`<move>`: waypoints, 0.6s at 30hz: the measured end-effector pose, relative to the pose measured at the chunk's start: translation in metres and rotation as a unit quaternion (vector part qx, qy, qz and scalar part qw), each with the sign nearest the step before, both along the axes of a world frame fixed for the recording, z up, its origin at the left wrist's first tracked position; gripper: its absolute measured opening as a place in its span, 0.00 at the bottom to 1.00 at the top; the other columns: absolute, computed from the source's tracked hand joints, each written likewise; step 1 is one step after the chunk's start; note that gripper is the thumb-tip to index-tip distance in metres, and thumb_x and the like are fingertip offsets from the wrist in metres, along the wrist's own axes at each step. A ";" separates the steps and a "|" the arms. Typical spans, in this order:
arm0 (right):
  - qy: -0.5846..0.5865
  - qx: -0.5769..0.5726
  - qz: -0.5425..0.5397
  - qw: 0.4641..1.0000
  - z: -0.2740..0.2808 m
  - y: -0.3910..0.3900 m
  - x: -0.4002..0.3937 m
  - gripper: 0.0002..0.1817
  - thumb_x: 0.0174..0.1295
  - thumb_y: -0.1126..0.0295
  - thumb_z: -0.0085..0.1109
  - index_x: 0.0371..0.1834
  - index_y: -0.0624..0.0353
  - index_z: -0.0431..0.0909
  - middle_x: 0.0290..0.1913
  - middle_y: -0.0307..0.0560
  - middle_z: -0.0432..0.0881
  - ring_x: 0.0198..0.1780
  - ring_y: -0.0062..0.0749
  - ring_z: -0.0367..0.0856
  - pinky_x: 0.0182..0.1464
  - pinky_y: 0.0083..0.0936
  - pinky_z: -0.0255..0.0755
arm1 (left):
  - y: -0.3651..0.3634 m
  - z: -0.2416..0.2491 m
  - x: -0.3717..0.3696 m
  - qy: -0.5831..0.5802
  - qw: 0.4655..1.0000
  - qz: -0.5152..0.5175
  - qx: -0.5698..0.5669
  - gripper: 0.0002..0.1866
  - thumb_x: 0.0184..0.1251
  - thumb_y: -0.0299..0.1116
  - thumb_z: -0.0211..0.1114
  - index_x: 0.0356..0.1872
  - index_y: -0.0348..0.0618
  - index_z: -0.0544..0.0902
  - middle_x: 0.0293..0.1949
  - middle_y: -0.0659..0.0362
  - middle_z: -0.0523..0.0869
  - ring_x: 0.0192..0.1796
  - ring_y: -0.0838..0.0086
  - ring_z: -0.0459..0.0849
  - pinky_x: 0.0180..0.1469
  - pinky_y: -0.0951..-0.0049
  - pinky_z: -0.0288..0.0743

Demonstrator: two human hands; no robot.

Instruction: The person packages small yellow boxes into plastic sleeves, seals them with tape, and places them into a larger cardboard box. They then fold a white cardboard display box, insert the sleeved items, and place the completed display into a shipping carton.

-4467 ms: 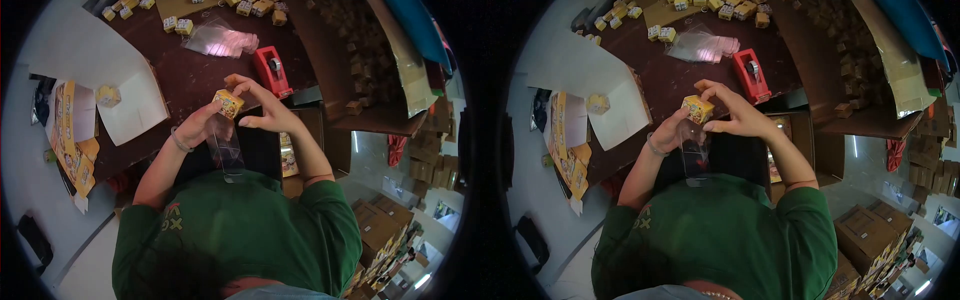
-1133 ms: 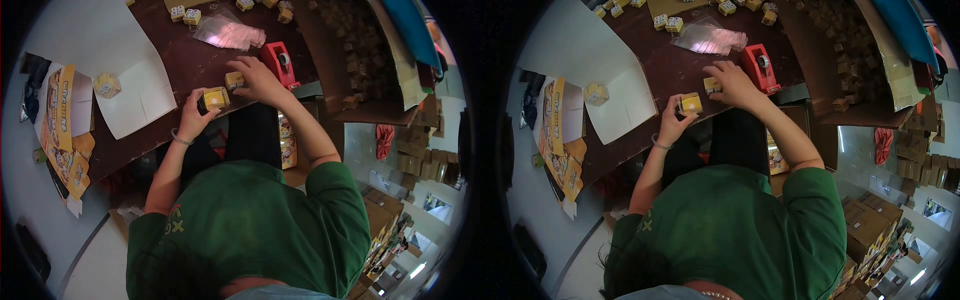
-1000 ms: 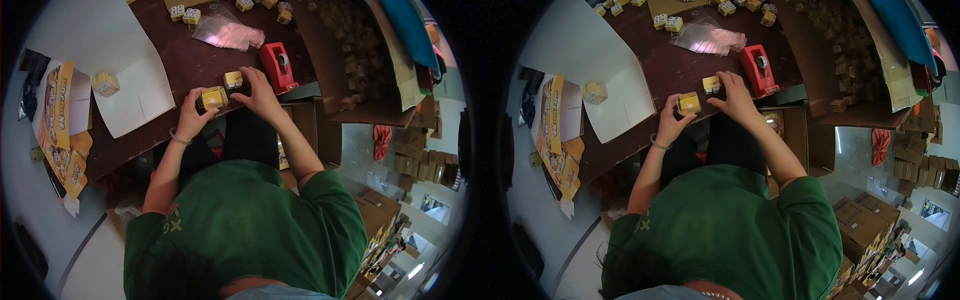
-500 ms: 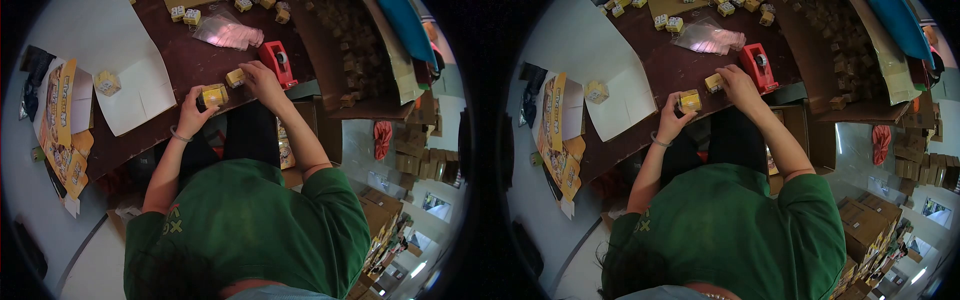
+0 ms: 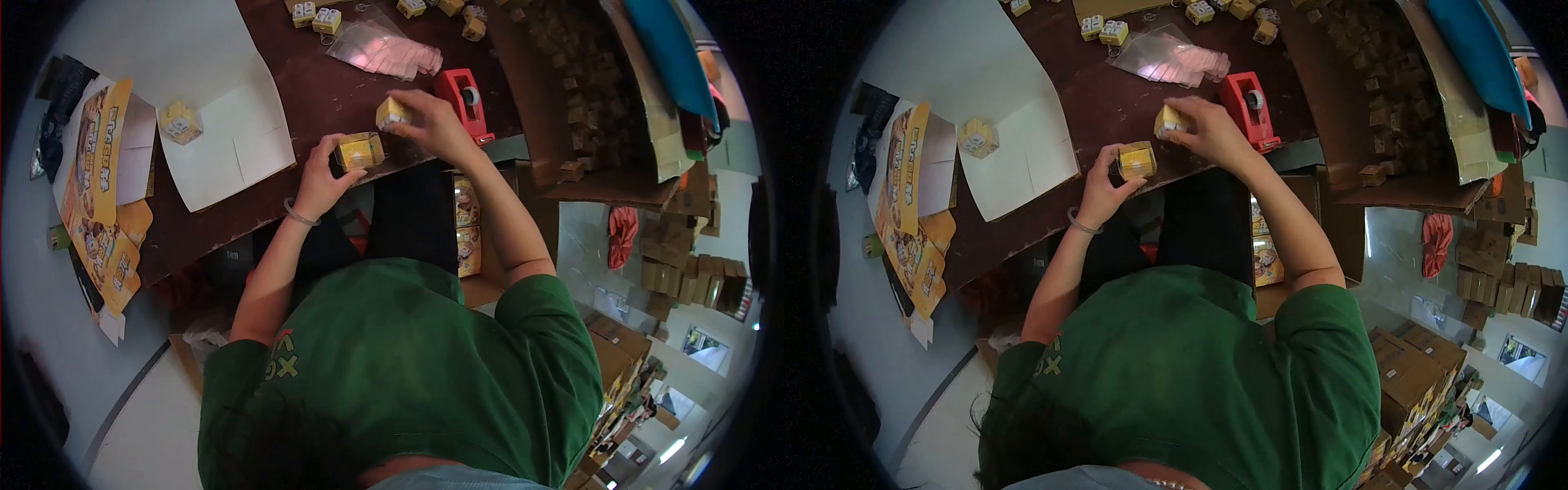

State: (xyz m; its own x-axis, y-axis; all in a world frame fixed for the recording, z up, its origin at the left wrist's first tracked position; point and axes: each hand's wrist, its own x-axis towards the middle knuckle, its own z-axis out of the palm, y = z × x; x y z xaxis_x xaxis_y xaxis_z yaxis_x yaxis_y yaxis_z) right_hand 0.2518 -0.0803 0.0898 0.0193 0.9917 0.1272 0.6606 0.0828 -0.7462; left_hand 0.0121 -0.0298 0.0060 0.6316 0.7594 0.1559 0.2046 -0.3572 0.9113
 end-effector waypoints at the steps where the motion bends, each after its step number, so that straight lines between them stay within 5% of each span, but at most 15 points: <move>1: 0.080 0.000 -0.012 0.997 0.014 0.002 -0.005 0.29 0.58 0.70 0.71 0.64 0.62 0.74 0.54 0.50 0.82 0.54 0.36 0.82 0.59 0.29 0.74 | 0.000 0.000 -0.001 0.004 1.000 -0.001 0.003 0.31 0.52 0.29 0.77 0.57 0.40 0.72 0.52 0.54 0.82 0.58 0.67 0.80 0.62 0.68 0.71; 3: 0.240 -0.028 0.008 0.970 0.041 0.006 -0.015 0.30 0.61 0.72 0.68 0.66 0.65 0.70 0.54 0.44 0.82 0.56 0.26 0.79 0.61 0.26 0.73 | 0.001 -0.006 -0.001 -0.005 1.000 -0.007 0.000 0.31 0.52 0.28 0.77 0.57 0.40 0.72 0.52 0.54 0.82 0.57 0.69 0.81 0.61 0.68 0.72; 5: 0.281 -0.089 0.102 0.950 0.060 0.004 -0.030 0.31 0.61 0.71 0.68 0.68 0.63 0.69 0.52 0.45 0.82 0.56 0.26 0.79 0.61 0.25 0.72 | 0.001 -0.008 -0.001 -0.016 1.000 -0.013 -0.018 0.31 0.53 0.27 0.76 0.57 0.40 0.71 0.51 0.55 0.82 0.56 0.70 0.81 0.60 0.69 0.73; 9: -0.042 -0.065 0.165 0.983 0.049 -0.004 -0.050 0.25 0.56 0.66 0.71 0.56 0.62 0.79 0.46 0.47 0.83 0.55 0.36 0.76 0.58 0.31 0.73 | 0.002 -0.016 0.000 -0.028 0.997 -0.017 -0.067 0.30 0.53 0.28 0.75 0.58 0.42 0.72 0.51 0.55 0.82 0.56 0.67 0.79 0.59 0.67 0.73; 10: -0.052 -0.074 0.160 0.983 0.048 -0.004 -0.051 0.27 0.54 0.63 0.72 0.57 0.61 0.79 0.48 0.51 0.81 0.57 0.45 0.73 0.61 0.37 0.71 | 0.002 -0.014 0.000 -0.033 0.996 -0.015 -0.081 0.30 0.52 0.29 0.75 0.57 0.43 0.73 0.51 0.54 0.81 0.57 0.63 0.78 0.60 0.64 0.72; 13: -0.102 0.025 0.132 0.986 0.032 -0.009 -0.048 0.27 0.54 0.64 0.71 0.58 0.61 0.78 0.53 0.52 0.79 0.59 0.47 0.73 0.63 0.39 0.69 | -0.003 -0.003 0.002 -0.021 0.998 -0.005 -0.064 0.30 0.51 0.30 0.75 0.57 0.44 0.74 0.52 0.53 0.81 0.57 0.57 0.77 0.61 0.61 0.71; 18: -0.089 0.034 0.097 0.991 0.024 -0.013 -0.053 0.28 0.58 0.65 0.69 0.62 0.62 0.76 0.58 0.55 0.77 0.61 0.49 0.73 0.64 0.38 0.68 | -0.001 -0.003 0.001 -0.015 0.998 -0.011 -0.057 0.30 0.50 0.30 0.76 0.57 0.45 0.74 0.53 0.55 0.81 0.57 0.57 0.77 0.61 0.61 0.71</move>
State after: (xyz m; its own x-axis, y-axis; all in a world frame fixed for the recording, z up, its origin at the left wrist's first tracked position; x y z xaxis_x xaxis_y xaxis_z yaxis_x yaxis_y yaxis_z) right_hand 0.1993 -0.0932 0.1142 -0.1999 0.9637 0.1772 0.7480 0.2669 -0.6077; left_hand 0.0133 -0.0312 0.0032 0.6455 0.7586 0.0884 0.1704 -0.2558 0.9516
